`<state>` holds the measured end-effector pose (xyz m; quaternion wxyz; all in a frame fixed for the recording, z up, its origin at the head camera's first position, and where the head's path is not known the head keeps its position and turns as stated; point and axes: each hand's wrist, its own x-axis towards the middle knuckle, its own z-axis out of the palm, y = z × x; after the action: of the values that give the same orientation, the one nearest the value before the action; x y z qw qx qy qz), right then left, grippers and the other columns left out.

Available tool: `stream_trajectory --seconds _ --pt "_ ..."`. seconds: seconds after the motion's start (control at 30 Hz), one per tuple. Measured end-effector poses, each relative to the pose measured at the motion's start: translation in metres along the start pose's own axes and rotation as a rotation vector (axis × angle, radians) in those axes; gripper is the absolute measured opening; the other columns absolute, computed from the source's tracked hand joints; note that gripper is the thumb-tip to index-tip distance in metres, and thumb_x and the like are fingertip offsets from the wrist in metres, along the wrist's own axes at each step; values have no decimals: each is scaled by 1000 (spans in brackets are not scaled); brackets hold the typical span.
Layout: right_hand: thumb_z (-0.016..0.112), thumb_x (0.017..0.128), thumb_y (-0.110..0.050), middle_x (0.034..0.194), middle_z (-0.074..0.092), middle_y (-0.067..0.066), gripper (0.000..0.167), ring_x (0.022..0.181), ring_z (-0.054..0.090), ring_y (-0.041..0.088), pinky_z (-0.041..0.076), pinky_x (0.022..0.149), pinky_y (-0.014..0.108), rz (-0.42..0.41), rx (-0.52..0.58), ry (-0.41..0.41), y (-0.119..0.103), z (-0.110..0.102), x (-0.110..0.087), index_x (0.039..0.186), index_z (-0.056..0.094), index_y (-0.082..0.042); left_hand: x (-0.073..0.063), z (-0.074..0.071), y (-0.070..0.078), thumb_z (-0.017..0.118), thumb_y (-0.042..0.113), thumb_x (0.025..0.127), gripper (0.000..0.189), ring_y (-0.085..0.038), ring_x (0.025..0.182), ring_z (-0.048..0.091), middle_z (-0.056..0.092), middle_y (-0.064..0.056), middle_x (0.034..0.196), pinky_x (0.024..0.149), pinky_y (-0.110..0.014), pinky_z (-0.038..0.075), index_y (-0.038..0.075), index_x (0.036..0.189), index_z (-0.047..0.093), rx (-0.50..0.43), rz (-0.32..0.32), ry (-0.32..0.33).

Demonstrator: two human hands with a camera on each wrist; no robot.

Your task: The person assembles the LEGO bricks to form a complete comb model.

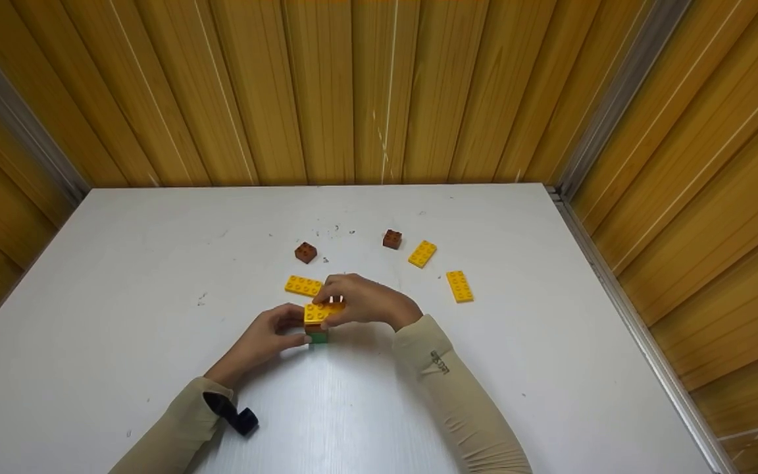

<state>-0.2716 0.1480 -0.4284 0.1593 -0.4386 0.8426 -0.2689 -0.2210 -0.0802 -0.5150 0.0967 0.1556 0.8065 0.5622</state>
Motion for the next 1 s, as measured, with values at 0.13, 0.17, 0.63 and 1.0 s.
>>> stream_trajectory --seconds 0.13,0.17,0.63,1.0 --pt "73 86 -26 109 63 0 37 97 58 13 52 86 30 8 -24 -10 -2 0 1 119 67 -13 0 0 1 74 16 83 35 -18 109 61 67 -2 116 102 -40 45 15 116 62 -3 -28 2" --pt "73 86 -26 109 63 0 37 97 58 13 52 86 31 8 -30 -11 -2 0 1 119 67 -13 0 0 1 74 17 83 35 -18 110 60 67 -2 117 102 -40 45 15 116 62 -1 -34 2" --pt "75 83 -23 99 59 0 32 93 56 13 51 83 30 19 -36 -18 -7 0 4 113 68 -11 0 -1 2 73 16 84 34 -18 109 61 67 -1 116 102 -40 46 16 115 62 -7 -25 -5" --pt "75 83 -21 96 59 2 28 90 56 15 50 81 28 -14 -23 -8 -6 0 3 108 68 -11 0 0 0 73 13 83 33 -17 109 61 67 -2 116 100 -38 46 14 115 62 -16 1 -9"
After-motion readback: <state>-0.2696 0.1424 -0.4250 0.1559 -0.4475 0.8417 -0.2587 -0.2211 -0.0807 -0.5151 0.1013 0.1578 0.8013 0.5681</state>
